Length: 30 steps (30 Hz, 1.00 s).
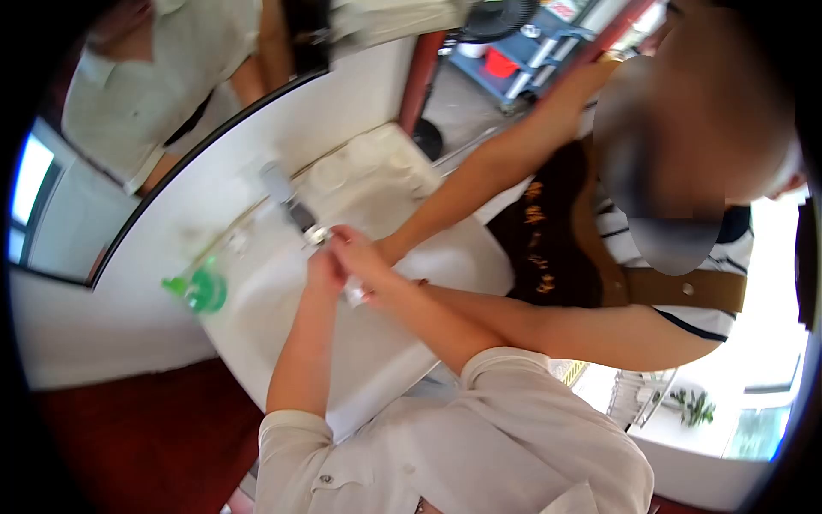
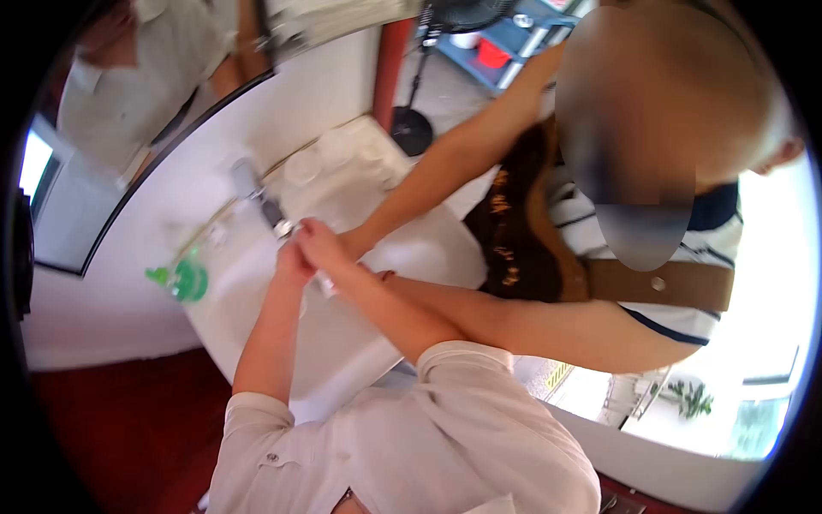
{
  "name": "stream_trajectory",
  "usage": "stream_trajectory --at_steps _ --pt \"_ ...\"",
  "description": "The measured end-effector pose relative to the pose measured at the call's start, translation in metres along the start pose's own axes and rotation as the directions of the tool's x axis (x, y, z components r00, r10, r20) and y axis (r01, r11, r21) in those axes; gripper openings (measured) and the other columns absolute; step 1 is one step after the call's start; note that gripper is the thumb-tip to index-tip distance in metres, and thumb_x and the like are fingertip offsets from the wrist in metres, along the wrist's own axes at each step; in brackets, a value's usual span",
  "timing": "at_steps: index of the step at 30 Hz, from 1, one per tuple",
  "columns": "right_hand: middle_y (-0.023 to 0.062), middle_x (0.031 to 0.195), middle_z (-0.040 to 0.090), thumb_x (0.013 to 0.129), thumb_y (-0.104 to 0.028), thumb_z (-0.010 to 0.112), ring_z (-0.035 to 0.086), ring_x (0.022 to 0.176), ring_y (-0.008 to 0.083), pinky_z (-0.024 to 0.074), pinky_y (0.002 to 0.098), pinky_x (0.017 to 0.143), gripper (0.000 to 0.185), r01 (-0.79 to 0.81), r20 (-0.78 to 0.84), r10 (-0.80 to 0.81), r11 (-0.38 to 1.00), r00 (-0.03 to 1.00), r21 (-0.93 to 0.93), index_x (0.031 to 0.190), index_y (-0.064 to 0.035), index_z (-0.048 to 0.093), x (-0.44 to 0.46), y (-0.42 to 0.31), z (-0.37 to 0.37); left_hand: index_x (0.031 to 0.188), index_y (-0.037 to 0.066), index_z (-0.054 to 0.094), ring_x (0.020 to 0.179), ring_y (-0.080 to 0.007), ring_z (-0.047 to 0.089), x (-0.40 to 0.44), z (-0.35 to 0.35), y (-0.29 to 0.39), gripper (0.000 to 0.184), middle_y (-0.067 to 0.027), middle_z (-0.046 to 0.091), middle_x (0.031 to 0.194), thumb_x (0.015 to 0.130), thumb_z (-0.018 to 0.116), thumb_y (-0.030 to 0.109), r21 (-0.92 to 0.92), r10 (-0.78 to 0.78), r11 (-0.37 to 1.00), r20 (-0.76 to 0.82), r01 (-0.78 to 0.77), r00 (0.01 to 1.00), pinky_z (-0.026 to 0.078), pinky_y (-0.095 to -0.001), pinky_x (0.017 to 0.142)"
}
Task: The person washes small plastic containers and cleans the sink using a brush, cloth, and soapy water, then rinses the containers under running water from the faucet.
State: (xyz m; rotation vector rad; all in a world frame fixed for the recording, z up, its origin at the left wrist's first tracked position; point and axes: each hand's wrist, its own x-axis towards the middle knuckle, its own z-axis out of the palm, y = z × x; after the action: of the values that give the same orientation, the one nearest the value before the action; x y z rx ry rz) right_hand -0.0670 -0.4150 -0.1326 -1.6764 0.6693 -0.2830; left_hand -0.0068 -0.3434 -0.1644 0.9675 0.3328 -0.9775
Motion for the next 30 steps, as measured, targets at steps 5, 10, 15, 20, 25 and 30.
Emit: stream_trajectory --at_steps 5,10,15,20,25,30 --pt "0.0092 0.074 0.057 0.085 -0.011 0.04 0.056 0.057 0.0159 0.0458 0.0304 0.049 0.021 -0.403 0.247 0.346 0.882 0.905 0.242 0.096 -0.0035 0.057 0.017 0.001 0.029 0.109 0.009 0.051 0.091 -0.0198 0.054 -0.037 -0.038 0.012 0.028 -0.0068 0.058 0.1 0.091 0.042 0.029 -0.013 -0.064 0.998 0.017 0.064 0.998 0.045 -0.0382 0.081" --pt "0.0073 0.066 0.058 0.083 -0.008 0.045 0.058 0.057 0.0188 0.049 0.0329 0.048 0.013 -0.61 0.493 0.395 0.672 0.775 0.42 0.08 -0.005 0.058 0.056 0.046 0.06 0.129 0.015 0.041 0.107 -0.0228 0.046 -0.086 -0.078 0.018 0.048 -0.0066 0.047 0.122 0.087 0.05 0.037 0.25 0.047 0.968 -0.173 -0.002 0.984 0.039 -0.0426 0.088" --pt "0.0111 0.082 0.06 0.081 -0.015 0.055 0.061 0.071 0.0237 0.0515 0.0388 0.059 0.018 -0.397 0.298 0.316 0.877 0.901 0.271 0.094 -0.0027 0.056 0.039 0.081 0.079 0.131 0.011 0.039 0.112 -0.0224 0.042 -0.105 -0.127 0.014 0.054 -0.0066 0.044 0.127 0.083 0.052 0.032 0.553 0.264 0.832 -0.316 -0.049 0.911 0.035 -0.0398 0.092" --pt "0.0231 0.115 0.047 0.078 -0.028 0.062 0.05 0.105 0.033 0.0433 0.0392 0.084 0.055 0.644 0.588 -0.273 0.426 0.761 -0.635 0.125 -0.0093 0.041 -0.051 0.091 0.094 0.125 0.007 0.045 0.111 -0.0227 0.046 -0.114 -0.146 -0.001 0.048 -0.0102 0.047 0.124 0.082 0.054 0.027 0.648 0.342 0.754 -0.248 -0.108 0.906 0.037 -0.0358 0.091" --pt "0.0205 0.101 0.06 0.076 -0.043 0.063 0.059 0.093 0.0319 0.0482 0.0429 0.075 0.068 0.067 0.248 0.206 0.627 0.947 -0.776 0.12 0.0037 0.039 -0.049 0.08 0.076 0.118 0.004 0.051 0.102 -0.0238 0.053 -0.117 -0.163 -0.02 0.043 -0.0129 0.053 0.118 0.081 0.056 0.025 0.786 0.38 0.599 -0.111 -0.153 0.918 0.042 -0.0342 0.087" --pt "0.0227 0.086 0.06 0.078 -0.041 0.06 0.061 0.08 0.0342 0.0478 0.044 0.067 0.061 0.027 0.262 0.297 0.612 0.918 -0.791 0.113 0.005 0.041 -0.059 0.079 0.075 0.112 0.006 0.054 0.097 -0.0274 0.054 -0.141 -0.159 -0.033 0.037 -0.0112 0.054 0.113 0.08 0.056 0.024 0.933 0.425 0.317 0.023 -0.172 0.905 0.044 -0.0367 0.084"
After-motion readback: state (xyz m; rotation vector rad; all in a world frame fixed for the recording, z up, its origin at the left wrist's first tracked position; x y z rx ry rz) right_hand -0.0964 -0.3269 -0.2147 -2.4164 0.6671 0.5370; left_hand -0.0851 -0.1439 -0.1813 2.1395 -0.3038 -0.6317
